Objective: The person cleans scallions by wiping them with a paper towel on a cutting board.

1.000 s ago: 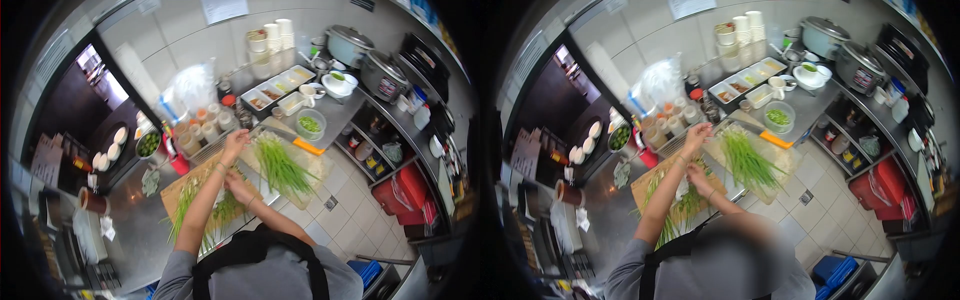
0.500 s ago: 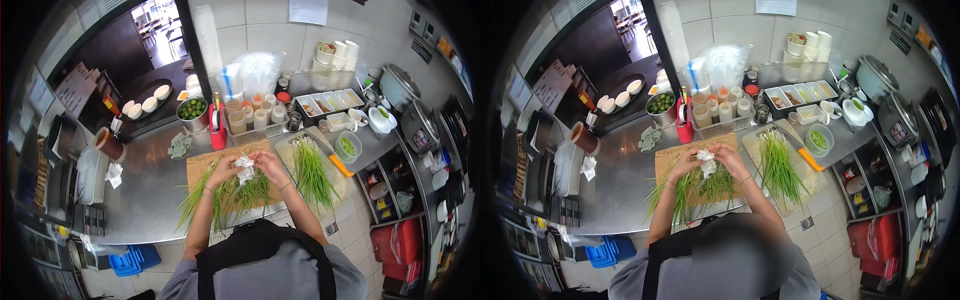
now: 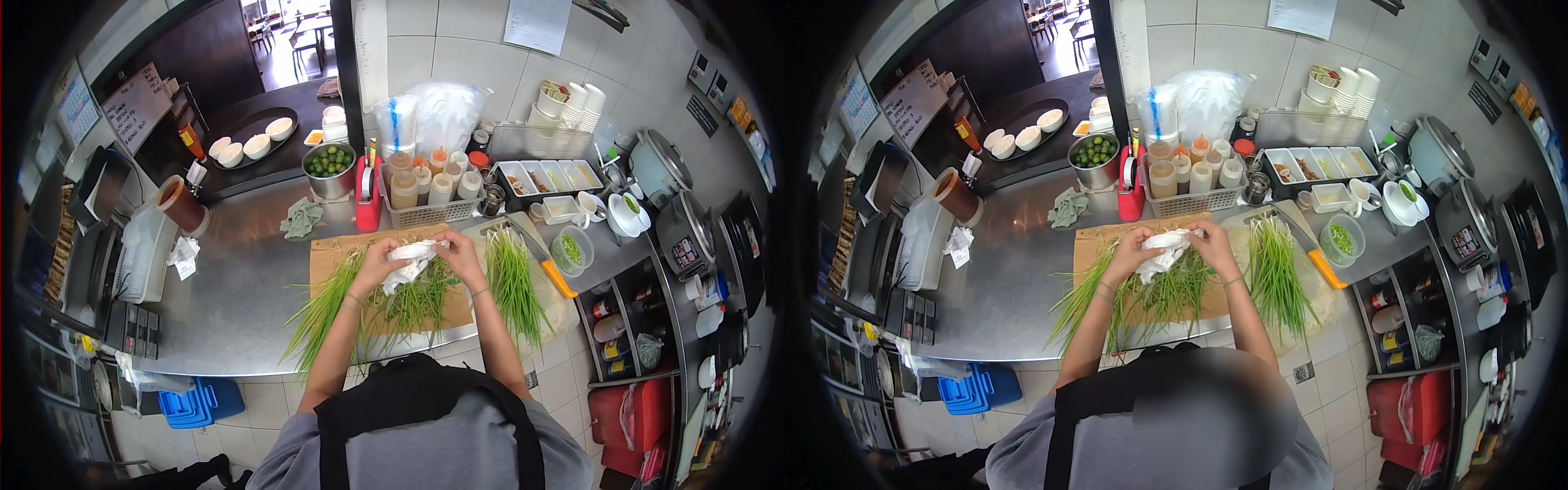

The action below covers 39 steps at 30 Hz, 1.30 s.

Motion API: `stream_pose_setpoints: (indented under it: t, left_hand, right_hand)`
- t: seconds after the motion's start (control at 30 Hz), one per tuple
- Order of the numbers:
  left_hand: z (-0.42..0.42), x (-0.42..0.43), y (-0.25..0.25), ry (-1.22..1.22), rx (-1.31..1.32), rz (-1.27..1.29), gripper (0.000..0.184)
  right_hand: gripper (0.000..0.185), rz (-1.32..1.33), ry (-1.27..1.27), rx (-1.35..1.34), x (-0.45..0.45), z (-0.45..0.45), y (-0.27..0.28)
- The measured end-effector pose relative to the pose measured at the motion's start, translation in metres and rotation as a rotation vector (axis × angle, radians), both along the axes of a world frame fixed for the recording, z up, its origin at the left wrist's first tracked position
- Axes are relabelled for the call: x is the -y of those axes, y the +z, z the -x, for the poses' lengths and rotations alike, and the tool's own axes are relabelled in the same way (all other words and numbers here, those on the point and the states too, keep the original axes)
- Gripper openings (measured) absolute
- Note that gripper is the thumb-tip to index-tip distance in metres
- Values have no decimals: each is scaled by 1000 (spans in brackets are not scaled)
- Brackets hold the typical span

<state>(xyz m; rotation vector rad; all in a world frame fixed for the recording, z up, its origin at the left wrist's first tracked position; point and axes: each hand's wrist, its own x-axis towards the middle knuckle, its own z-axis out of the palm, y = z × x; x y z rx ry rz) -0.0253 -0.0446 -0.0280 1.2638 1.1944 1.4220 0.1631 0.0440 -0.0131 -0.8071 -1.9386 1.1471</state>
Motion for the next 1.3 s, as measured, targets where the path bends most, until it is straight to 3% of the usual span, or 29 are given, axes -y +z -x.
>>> stream_pose_setpoints:
  t: [0.13,0.23,0.33,0.47,0.53,0.57,0.67,0.7,0.77,0.87,0.97,1.03,1.07,1.13,1.2,1.3]
  left_hand:
    - [10,2,-1,18,290,38,23]
    - [11,-1,-7,85,330,44,23]
    - [9,-5,-14,189,298,-9,23]
    - [2,0,-5,34,310,163,28]
    - [0,-2,-3,-106,314,187,33]
    - [-3,0,-3,-75,295,136,34]
    - [-19,6,0,-19,303,-72,34]
    - [-19,3,-15,-20,249,-128,27]
    - [-16,7,-37,18,117,54,24]
    - [-20,13,-48,22,146,66,19]
    - [-18,27,-36,220,-362,82,13]
    - [4,33,-38,494,-531,18,9]
    - [21,39,-43,622,-658,-4,8]
    - [49,51,-29,817,-1014,94,11]
    - [74,52,-53,846,-1123,188,12]
    - [80,51,-49,793,-1160,305,10]
  right_hand:
    - [21,-71,17,342,12,-7,2]
    - [22,-406,-155,447,7,-7,-28]
    - [22,-549,-279,149,24,1,-1]
    - [23,-302,-138,-19,51,16,28]
    - [23,-314,-89,58,46,19,9]
    - [23,-325,-62,93,41,22,-1]
    - [16,101,-66,6,34,14,-13]
    - [12,124,-57,-111,26,12,-21]
    - [4,275,-58,-310,23,8,-17]
    - [9,424,-109,-424,27,9,-2]
    - [12,318,-134,-294,25,1,-14]
    - [10,164,-214,-198,25,-4,-12]
    - [7,182,-231,-383,26,-2,-11]
    - [6,348,-198,-485,31,-4,9]
    - [7,470,-173,-537,36,-4,12]
    - [9,564,-139,-541,34,5,12]
